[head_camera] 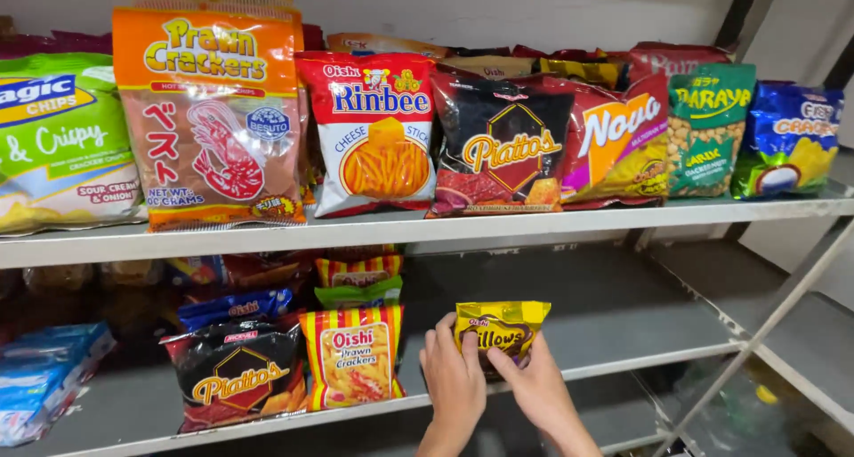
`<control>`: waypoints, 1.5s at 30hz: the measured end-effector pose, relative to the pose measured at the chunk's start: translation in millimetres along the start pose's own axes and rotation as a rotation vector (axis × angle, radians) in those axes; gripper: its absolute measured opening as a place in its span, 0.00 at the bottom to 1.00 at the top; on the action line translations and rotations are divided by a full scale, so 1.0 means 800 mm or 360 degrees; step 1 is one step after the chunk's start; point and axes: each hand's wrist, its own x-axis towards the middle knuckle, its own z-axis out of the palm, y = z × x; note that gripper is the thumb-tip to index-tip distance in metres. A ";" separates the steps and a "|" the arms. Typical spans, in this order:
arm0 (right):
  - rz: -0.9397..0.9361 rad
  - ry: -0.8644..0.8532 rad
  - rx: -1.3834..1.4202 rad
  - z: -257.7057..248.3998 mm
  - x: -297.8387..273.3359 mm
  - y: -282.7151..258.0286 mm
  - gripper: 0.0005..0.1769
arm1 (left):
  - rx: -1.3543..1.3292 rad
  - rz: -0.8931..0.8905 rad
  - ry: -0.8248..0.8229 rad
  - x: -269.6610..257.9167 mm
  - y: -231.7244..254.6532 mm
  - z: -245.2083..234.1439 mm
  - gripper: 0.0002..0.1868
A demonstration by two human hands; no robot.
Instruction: Stocking snack bags from a cardboard box onto store shelves.
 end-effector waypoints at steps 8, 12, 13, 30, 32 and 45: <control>-0.0203 -0.0066 -0.0040 0.061 0.126 0.082 0.35 | -0.0014 -0.0281 0.0214 0.070 -0.094 0.091 0.21; -0.0214 0.0107 -0.0137 0.097 0.153 0.082 0.29 | 0.0045 -0.0271 0.0589 0.100 -0.135 0.129 0.22; -0.0224 0.0103 -0.0139 0.101 0.160 0.080 0.29 | 0.0042 -0.0269 0.0599 0.111 -0.127 0.122 0.22; -0.0501 -0.0144 -0.0446 0.161 0.297 0.100 0.50 | 0.0218 0.0081 0.0338 0.131 -0.197 0.145 0.30; -0.0469 -0.0107 -0.0435 0.168 0.312 0.111 0.49 | 0.0224 0.0073 0.0298 0.132 -0.194 0.134 0.33; -0.1371 0.0186 -0.1062 0.165 0.276 0.055 0.36 | 0.0616 0.0101 -0.0060 0.130 -0.186 0.129 0.36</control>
